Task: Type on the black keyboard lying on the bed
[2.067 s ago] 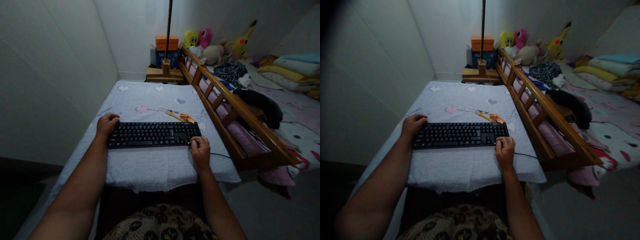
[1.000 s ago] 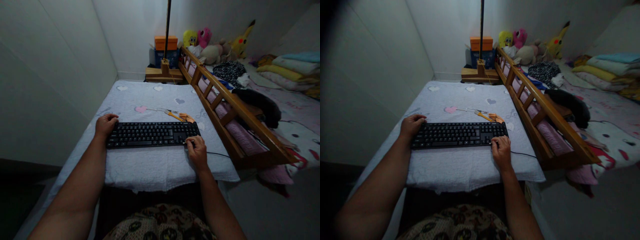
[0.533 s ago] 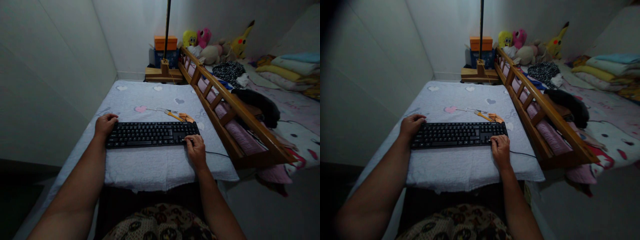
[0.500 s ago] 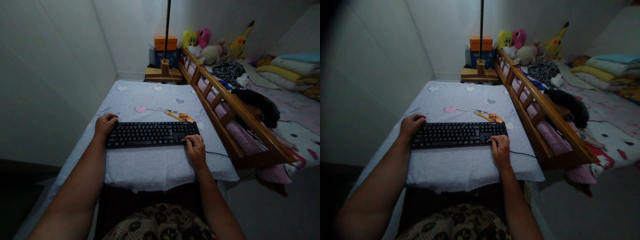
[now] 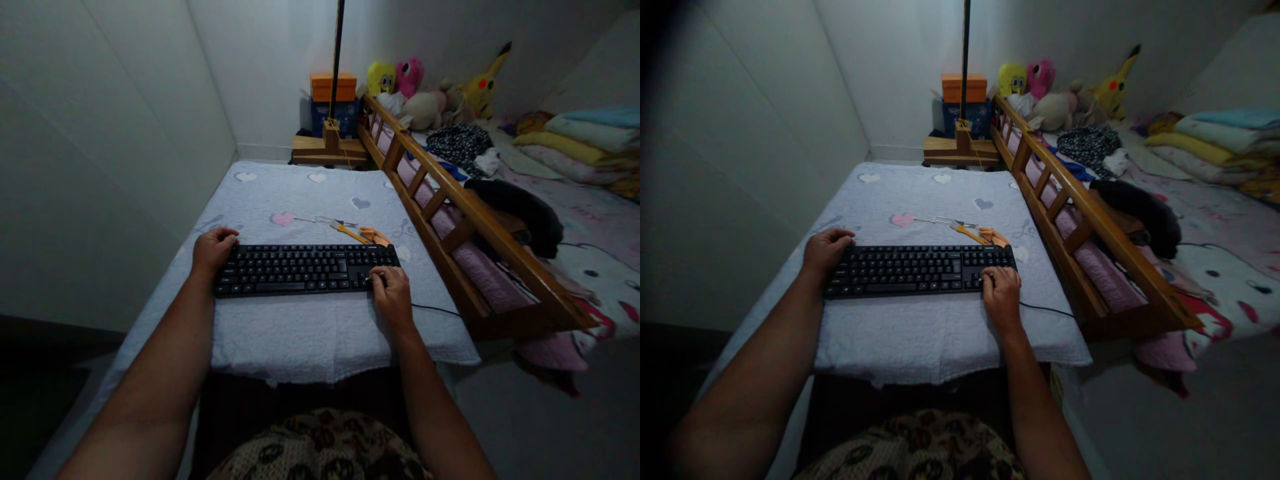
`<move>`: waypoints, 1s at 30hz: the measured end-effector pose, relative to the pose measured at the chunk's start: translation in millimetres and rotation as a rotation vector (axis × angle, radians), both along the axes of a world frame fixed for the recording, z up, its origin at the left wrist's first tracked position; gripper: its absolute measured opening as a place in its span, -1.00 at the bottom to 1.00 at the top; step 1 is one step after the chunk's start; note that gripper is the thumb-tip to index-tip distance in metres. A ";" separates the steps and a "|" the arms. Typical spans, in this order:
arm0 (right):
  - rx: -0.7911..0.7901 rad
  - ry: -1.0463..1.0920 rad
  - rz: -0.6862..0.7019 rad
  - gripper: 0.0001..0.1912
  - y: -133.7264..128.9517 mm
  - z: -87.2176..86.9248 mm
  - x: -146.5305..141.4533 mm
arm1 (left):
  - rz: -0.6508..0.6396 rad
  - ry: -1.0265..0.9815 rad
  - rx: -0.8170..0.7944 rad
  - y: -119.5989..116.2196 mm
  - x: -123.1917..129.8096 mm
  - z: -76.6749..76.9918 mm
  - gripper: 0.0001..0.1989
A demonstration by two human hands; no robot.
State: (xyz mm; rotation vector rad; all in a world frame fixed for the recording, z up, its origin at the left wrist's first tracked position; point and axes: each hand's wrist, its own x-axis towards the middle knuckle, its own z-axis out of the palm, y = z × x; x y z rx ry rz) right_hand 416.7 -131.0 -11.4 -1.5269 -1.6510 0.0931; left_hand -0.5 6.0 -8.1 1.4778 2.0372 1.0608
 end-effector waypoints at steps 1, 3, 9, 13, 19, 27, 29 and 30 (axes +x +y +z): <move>0.001 0.001 -0.004 -0.84 0.9 -0.4 -0.1 | 0.000 -0.002 -0.002 -0.1 0.1 -0.1 -0.76; 0.011 0.007 -0.009 -0.84 1.9 -1.7 -0.1 | 0.003 -0.005 -0.005 -0.5 0.5 -0.1 -0.76; 0.029 0.032 0.003 -0.84 0.6 -5.3 0.1 | -0.007 -0.024 -0.004 -0.8 1.1 -0.7 -0.75; 0.059 0.037 0.018 -0.83 0.0 -5.2 -0.6 | -0.002 -0.029 -0.002 -0.4 -0.5 -3.1 -0.73; 0.061 0.044 0.028 -0.82 -0.4 -2.8 -2.5 | 0.007 -0.032 -0.011 -1.9 0.3 -2.0 -0.75; 0.050 0.012 0.058 -0.81 -1.9 0.2 -10.0 | -0.008 0.000 -0.001 -1.0 -1.2 -1.9 -0.75; 0.061 -0.001 0.073 -0.81 -2.1 0.5 -11.7 | -0.010 0.008 -0.003 -0.2 -2.0 -2.3 -0.74; 0.066 -0.007 0.082 -0.81 -2.1 0.6 -12.3 | -0.012 0.009 -0.005 0.3 -2.2 -2.5 -0.73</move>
